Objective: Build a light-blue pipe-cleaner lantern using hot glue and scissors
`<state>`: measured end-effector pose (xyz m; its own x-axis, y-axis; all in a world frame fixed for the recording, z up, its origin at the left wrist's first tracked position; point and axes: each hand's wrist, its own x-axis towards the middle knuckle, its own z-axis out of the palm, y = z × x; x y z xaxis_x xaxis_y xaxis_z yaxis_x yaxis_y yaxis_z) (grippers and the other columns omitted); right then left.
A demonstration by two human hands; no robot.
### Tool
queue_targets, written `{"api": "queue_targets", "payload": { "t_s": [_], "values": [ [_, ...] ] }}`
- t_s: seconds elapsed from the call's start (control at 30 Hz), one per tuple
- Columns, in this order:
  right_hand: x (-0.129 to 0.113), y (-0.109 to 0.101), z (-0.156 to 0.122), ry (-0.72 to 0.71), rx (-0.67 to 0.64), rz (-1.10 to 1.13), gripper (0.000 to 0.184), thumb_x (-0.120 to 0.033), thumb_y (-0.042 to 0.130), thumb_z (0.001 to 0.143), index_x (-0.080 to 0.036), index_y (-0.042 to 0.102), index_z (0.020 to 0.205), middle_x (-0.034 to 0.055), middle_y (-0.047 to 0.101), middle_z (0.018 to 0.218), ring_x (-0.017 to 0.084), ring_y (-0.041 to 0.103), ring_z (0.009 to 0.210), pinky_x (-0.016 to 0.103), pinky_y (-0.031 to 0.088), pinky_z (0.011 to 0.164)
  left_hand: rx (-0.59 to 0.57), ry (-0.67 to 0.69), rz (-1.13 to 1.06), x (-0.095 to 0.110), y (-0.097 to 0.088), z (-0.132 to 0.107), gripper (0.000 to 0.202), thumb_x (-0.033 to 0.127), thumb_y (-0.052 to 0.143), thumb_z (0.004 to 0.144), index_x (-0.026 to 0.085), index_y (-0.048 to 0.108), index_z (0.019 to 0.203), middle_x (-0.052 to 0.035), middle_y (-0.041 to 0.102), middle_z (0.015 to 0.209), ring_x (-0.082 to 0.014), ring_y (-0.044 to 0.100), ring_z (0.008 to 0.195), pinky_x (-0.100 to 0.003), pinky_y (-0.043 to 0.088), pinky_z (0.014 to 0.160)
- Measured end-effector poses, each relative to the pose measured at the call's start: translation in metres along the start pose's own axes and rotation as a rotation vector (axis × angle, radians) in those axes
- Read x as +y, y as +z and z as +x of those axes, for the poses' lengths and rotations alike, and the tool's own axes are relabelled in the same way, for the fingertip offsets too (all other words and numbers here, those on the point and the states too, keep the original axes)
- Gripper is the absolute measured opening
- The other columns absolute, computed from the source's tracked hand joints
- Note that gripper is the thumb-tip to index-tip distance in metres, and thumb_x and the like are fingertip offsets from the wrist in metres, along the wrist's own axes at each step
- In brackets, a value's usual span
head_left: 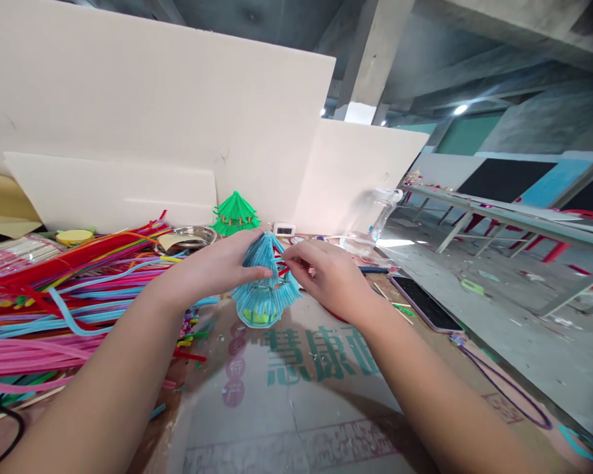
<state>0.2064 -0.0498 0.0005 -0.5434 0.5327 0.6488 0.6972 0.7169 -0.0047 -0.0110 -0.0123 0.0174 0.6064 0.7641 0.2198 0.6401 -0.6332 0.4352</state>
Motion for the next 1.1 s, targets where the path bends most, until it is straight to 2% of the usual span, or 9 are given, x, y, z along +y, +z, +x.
{"api": "queue_targets", "payload": {
  "t_s": [0.3,0.5,0.7,0.9,1.1],
  "values": [
    [0.003,0.0,0.001,0.04,-0.092,-0.141,0.016,-0.018,0.044,0.096,-0.016,0.06,0.094,0.0077,0.067,0.087,0.019,0.058,0.081,0.028,0.038,0.07,-0.002,-0.021,0.007,0.003,0.0,0.0,0.06,0.055,0.057,0.082,0.024,0.047,0.132,-0.0084,0.052,0.142,-0.0318,0.049,0.129,-0.036,0.047,0.093],
    [0.002,0.0,0.0,0.07,-0.031,-0.003,0.012,-0.015,0.047,0.094,-0.019,0.059,0.095,0.004,0.066,0.087,0.015,0.057,0.076,0.026,0.039,0.069,-0.001,-0.007,-0.004,0.002,-0.001,0.0,0.061,0.055,0.057,0.082,0.025,0.046,0.134,-0.0085,0.054,0.139,-0.0306,0.052,0.125,-0.037,0.045,0.095],
    [0.003,-0.002,0.0,0.06,-0.094,-0.087,0.014,-0.017,0.046,0.095,-0.017,0.06,0.092,0.0057,0.066,0.084,0.017,0.056,0.075,0.026,0.036,0.066,0.003,-0.016,0.01,0.002,0.0,0.0,0.062,0.055,0.057,0.082,0.025,0.045,0.135,-0.0085,0.052,0.142,-0.0308,0.051,0.126,-0.037,0.045,0.095],
    [0.006,-0.003,0.0,0.077,-0.071,0.007,0.013,-0.015,0.048,0.094,-0.018,0.061,0.092,0.0033,0.067,0.084,0.014,0.056,0.072,0.024,0.036,0.065,0.005,-0.024,0.005,0.001,0.0,-0.001,0.065,0.055,0.058,0.081,0.025,0.044,0.137,-0.0078,0.052,0.142,-0.0303,0.053,0.125,-0.035,0.046,0.094],
    [0.012,-0.01,-0.001,0.211,-0.055,0.07,0.013,-0.016,0.05,0.092,-0.018,0.063,0.092,0.0024,0.068,0.083,0.013,0.058,0.072,0.023,0.037,0.064,0.012,-0.037,0.017,0.0,0.0,-0.001,0.074,0.055,0.058,0.082,0.024,0.037,0.145,-0.0078,0.051,0.145,-0.0299,0.052,0.127,-0.036,0.045,0.098]
  ]
}}
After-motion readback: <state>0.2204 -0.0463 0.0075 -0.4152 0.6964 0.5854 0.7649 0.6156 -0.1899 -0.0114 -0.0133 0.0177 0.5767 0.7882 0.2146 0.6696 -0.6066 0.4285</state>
